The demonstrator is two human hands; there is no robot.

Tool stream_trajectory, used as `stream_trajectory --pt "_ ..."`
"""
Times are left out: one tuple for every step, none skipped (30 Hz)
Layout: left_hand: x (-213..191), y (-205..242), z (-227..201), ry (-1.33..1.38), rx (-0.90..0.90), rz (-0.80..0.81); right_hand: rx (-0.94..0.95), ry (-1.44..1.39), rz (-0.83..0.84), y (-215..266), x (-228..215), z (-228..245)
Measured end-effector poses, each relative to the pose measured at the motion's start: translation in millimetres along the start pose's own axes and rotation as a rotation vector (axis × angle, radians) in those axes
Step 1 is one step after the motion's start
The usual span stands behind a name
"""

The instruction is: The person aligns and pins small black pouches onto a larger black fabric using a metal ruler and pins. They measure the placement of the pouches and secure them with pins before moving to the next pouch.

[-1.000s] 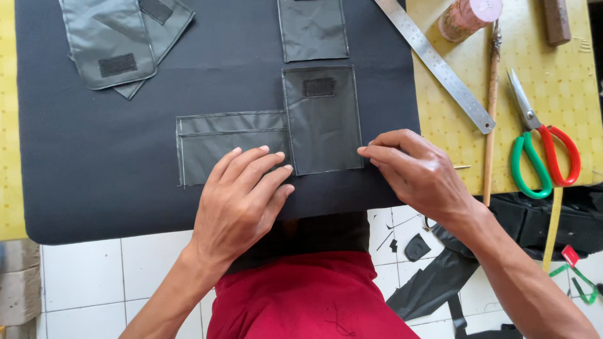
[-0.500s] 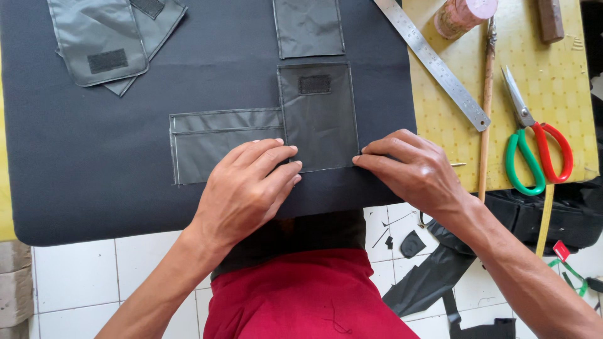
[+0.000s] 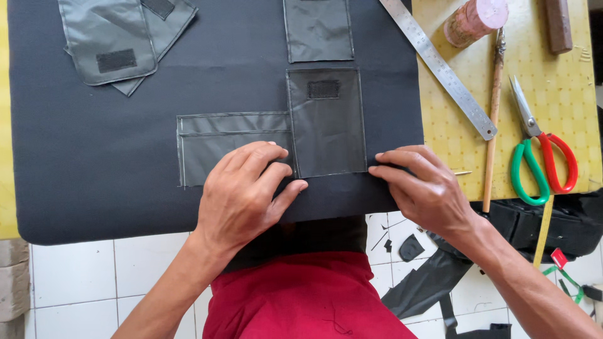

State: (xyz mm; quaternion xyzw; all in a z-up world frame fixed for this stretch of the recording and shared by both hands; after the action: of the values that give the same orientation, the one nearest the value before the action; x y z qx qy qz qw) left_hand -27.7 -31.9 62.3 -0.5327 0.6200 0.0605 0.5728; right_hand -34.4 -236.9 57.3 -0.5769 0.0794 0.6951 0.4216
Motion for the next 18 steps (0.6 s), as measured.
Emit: stream_trajectory --pt "-0.1 0.3 -0.7 0.003 -0.002 0.002 0.002 -0.001 0.003 -0.1 0.3 -0.5" --pt "-0.5 -0.5 -1.0 -0.001 0.0 0.003 -0.032 0.037 0.015 -0.7 1.4 1.6" --pt "-1.1 -1.4 -1.3 -0.005 0.002 0.004 -0.065 0.074 0.027 -1.4 2.3 3.8" --pt "-1.1 -2.2 -1.3 -0.005 0.003 0.003 -0.065 0.075 0.026 -1.3 2.5 3.1" --pt "-1.5 -2.8 -2.0 0.002 0.014 0.002 -0.075 0.102 0.04 -1.3 4.0 3.4" --pt "-1.9 -3.1 -2.8 0.008 0.023 0.001 -0.086 0.127 0.055 -1.3 5.7 3.7" --pt "-1.4 -2.6 -2.5 0.007 0.023 0.001 -0.087 0.127 0.055 -0.7 5.3 4.2" --pt "-1.0 -2.3 -2.3 0.007 0.027 0.0 -0.094 0.193 0.084 -0.3 7.5 4.5" --pt "-1.0 -2.2 -2.5 0.006 0.03 -0.001 -0.102 0.259 0.113 0.1 9.1 5.0" --pt "-2.1 -2.2 -3.5 0.006 0.033 -0.004 -0.103 0.263 0.111 -1.0 7.9 7.4" --pt "-3.0 -2.3 -4.3 0.023 0.028 0.009 -0.101 0.262 0.129 -2.1 7.3 10.3" --pt "-4.7 -5.6 -3.6 0.031 0.031 0.009 -0.108 0.272 0.135 -6.7 5.5 10.8" --pt "-5.5 -5.3 -5.5 0.02 0.042 -0.007 -0.119 0.288 0.122 -5.7 4.8 11.6" --pt "-6.0 -4.4 -5.2 0.025 0.031 -0.011 -0.118 0.269 0.097 -5.7 3.6 12.0" --pt "-6.3 -3.3 -4.5 0.031 0.02 -0.016 -0.117 0.25 0.073 -6.0 2.8 12.3" --pt "-2.8 0.7 -3.5 0.021 0.027 -0.031 -0.129 0.261 0.064 -6.0 4.8 13.9" --pt "-1.1 4.7 -0.8 0.026 0.018 -0.077 -0.097 0.21 -0.021 -6.5 0.6 12.3" --pt "1.5 9.1 1.3 0.037 0.008 -0.12 -0.059 0.157 -0.101 -4.8 -3.6 10.7"
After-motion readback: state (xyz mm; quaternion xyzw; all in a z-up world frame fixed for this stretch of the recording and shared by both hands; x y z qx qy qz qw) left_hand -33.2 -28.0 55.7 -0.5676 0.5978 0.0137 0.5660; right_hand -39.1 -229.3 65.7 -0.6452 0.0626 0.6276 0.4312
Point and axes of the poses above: each hand's wrist, its own y-axis away from the middle knuckle, its own x-axis out of the palm, z = x × y, the point moved 8 cm from there along -y, towards the middle knuckle, and after that the axes turned 1 degree about -x, right-handed, at the moved point
